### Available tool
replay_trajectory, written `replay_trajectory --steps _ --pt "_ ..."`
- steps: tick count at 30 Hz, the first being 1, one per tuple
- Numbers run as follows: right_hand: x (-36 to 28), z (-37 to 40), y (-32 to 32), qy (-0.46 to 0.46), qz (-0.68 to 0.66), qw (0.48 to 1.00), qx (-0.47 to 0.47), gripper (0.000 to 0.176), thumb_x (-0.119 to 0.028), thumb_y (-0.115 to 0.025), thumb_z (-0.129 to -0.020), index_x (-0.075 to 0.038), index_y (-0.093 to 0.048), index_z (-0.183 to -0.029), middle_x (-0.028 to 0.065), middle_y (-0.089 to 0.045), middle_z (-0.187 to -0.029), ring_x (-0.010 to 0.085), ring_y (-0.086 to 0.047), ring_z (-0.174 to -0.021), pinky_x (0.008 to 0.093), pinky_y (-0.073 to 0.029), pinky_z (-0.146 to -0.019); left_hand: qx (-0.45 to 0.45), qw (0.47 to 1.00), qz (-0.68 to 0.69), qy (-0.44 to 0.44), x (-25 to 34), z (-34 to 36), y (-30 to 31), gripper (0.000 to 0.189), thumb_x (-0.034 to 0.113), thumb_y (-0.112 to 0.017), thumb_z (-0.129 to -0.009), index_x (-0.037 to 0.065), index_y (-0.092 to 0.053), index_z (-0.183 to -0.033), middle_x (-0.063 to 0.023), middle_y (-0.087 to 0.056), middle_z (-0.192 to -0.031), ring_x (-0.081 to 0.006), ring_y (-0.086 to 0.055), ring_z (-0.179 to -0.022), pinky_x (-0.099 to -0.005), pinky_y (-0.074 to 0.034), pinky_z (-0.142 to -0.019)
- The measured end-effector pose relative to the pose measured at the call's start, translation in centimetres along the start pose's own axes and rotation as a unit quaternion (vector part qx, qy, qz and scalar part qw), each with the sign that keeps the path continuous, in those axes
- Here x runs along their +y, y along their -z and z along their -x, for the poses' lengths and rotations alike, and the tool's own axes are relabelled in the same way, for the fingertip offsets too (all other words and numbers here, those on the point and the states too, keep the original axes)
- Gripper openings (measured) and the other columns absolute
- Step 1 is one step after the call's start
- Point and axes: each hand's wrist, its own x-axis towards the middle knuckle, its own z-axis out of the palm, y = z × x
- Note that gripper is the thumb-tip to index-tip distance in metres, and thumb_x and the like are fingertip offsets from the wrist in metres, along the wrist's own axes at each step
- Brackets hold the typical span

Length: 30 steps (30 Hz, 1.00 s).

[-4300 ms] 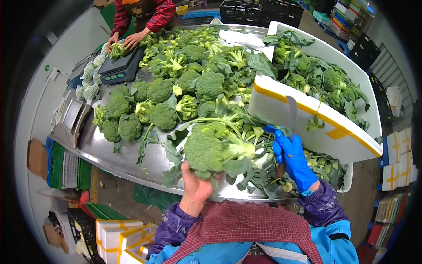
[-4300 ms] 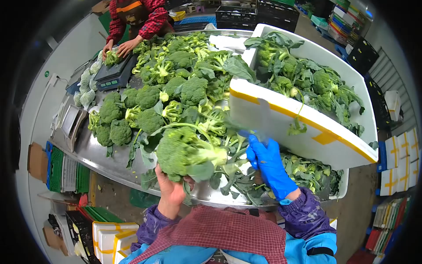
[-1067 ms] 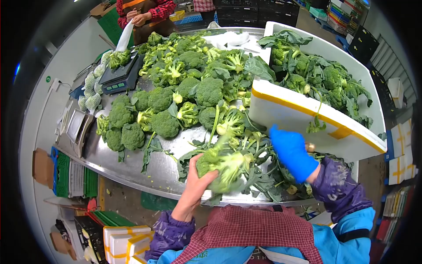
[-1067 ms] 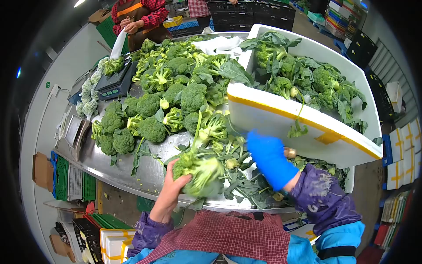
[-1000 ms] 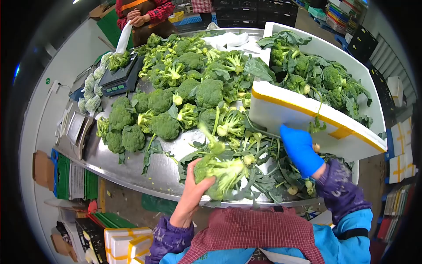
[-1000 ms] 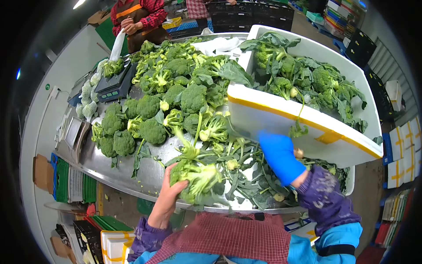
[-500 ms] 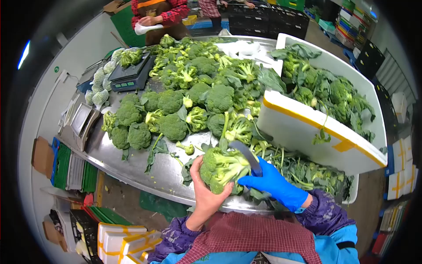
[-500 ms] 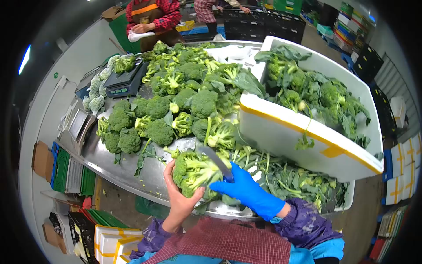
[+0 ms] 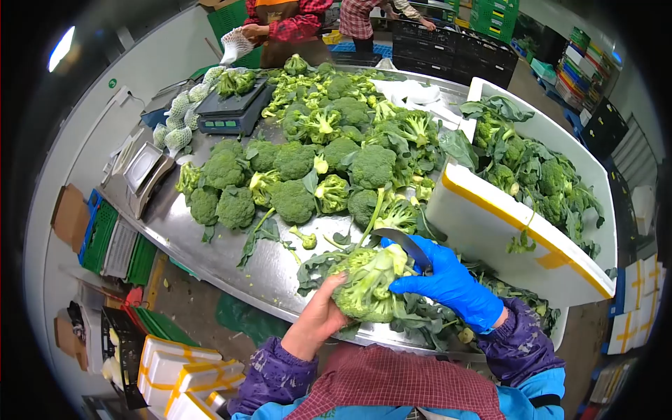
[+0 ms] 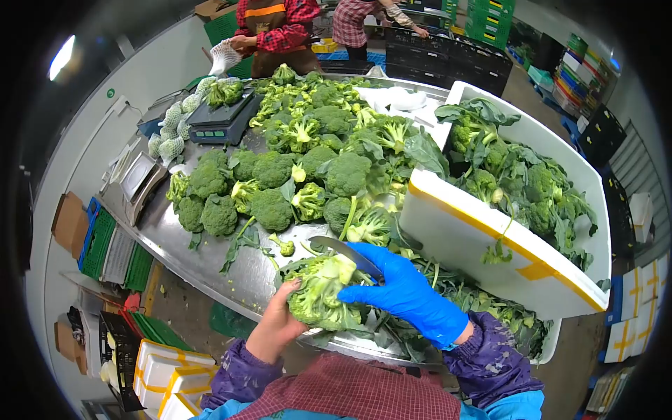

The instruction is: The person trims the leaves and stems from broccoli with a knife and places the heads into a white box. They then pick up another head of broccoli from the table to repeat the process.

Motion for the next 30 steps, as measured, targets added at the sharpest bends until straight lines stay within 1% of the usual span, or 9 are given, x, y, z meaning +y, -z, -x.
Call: replay_trajectory --steps 4,6,9,12,14,15,19,23,30 --pt "-0.5 0.3 1.5 -0.059 0.148 0.987 -0.028 0.029 -0.030 -0.070 -0.074 -0.007 -0.062 -0.090 0.0071 -0.054 -0.064 0.0162 -0.049 -0.056 0.0328 -0.039 -0.054 0.026 1.000 -0.008 0.000 -0.1 -0.1 0.3 0.052 0.023 -0.053 -0.086 0.007 -0.032 -0.131 -0.0124 -0.044 -0.127 -0.0250 -0.048 -0.113 -0.0410 -0.042 -0.095" --pt "0.4 0.4 2.7 0.009 0.243 0.969 -0.038 0.026 -0.032 -0.066 -0.076 -0.007 -0.059 -0.076 0.0116 -0.050 -0.060 0.0251 -0.051 -0.054 0.0355 -0.039 -0.052 0.055 0.996 -0.051 -0.047 0.2 0.1 -0.3 0.055 0.019 -0.056 -0.085 0.008 -0.028 -0.131 -0.0122 -0.045 -0.124 -0.0239 -0.049 -0.111 -0.0380 -0.044 -0.092" --pt "-0.1 0.8 4.3 -0.072 0.363 0.929 -0.019 0.028 -0.034 -0.066 -0.075 -0.008 -0.060 -0.080 0.0110 -0.055 -0.066 0.0289 -0.056 -0.064 0.0362 -0.044 -0.058 0.124 0.967 -0.207 -0.079 1.0 0.6 -0.9 0.061 0.024 -0.056 -0.085 0.017 -0.019 -0.134 -0.0145 -0.038 -0.127 -0.0282 -0.046 -0.112 -0.0446 -0.046 -0.086" --pt "-0.7 0.7 3.3 -0.042 0.052 0.997 -0.040 0.055 -0.033 -0.062 -0.081 -0.010 -0.044 -0.128 0.0079 -0.053 -0.120 0.0169 -0.053 -0.102 0.0317 -0.043 -0.084 0.014 0.992 -0.114 -0.051 0.8 0.4 -0.5 0.066 0.029 -0.051 -0.089 0.021 -0.009 -0.139 -0.0150 -0.029 -0.134 -0.0313 -0.039 -0.119 -0.0475 -0.045 -0.085" --pt "3.0 -0.3 1.9 0.002 -0.063 0.998 0.005 0.061 -0.031 -0.060 -0.084 -0.007 -0.034 -0.134 0.0074 -0.044 -0.131 0.0149 -0.045 -0.111 0.0312 -0.040 -0.089 -0.021 0.993 -0.110 -0.037 0.6 0.6 -1.6 0.065 0.026 -0.051 -0.089 0.020 -0.011 -0.140 -0.0152 -0.028 -0.134 -0.0302 -0.044 -0.114 -0.0449 -0.047 -0.083" --pt "2.5 -0.2 2.2 -0.127 -0.109 0.986 0.012 0.053 -0.026 -0.051 -0.090 -0.006 -0.032 -0.135 0.0078 -0.045 -0.130 0.0155 -0.044 -0.114 0.0320 -0.039 -0.092 -0.052 0.992 -0.107 -0.030 0.6 0.5 -2.0 0.064 0.022 -0.051 -0.090 0.019 -0.012 -0.141 -0.0153 -0.027 -0.135 -0.0291 -0.048 -0.109 -0.0423 -0.049 -0.081" --pt "6.5 2.2 0.6 -0.095 -0.434 0.896 0.007 0.040 -0.023 -0.042 -0.094 -0.006 -0.038 -0.129 0.0056 -0.051 -0.120 0.0148 -0.052 -0.102 0.0297 -0.044 -0.084 0.017 0.979 -0.198 -0.042 0.3 0.2 -2.5 0.061 0.005 -0.056 -0.085 0.011 -0.026 -0.138 -0.0186 -0.022 -0.138 -0.0170 -0.058 -0.080 -0.0267 -0.052 -0.065" --pt "6.8 1.3 -1.3 -0.115 -0.502 0.857 -0.012 0.037 -0.023 -0.041 -0.094 -0.006 -0.040 -0.128 0.0049 -0.052 -0.118 0.0142 -0.053 -0.098 0.0288 -0.044 -0.081 -0.008 0.975 -0.211 -0.065 -0.2 -0.6 -2.5 0.065 0.003 -0.055 -0.084 0.011 -0.022 -0.139 -0.0230 -0.024 -0.135 -0.0140 -0.059 -0.076 -0.0255 -0.052 -0.066" --pt "6.6 1.9 -1.0 -0.133 -0.500 0.856 -0.004 0.034 -0.023 -0.039 -0.095 -0.007 -0.042 -0.125 0.0038 -0.054 -0.113 0.0133 -0.054 -0.092 0.0272 -0.045 -0.076 0.009 0.979 -0.189 -0.077 -0.6 -1.2 -3.4 0.064 0.006 -0.056 -0.085 0.010 -0.021 -0.139 -0.0122 -0.039 -0.129 -0.0175 -0.054 -0.097 -0.0286 -0.052 -0.071"
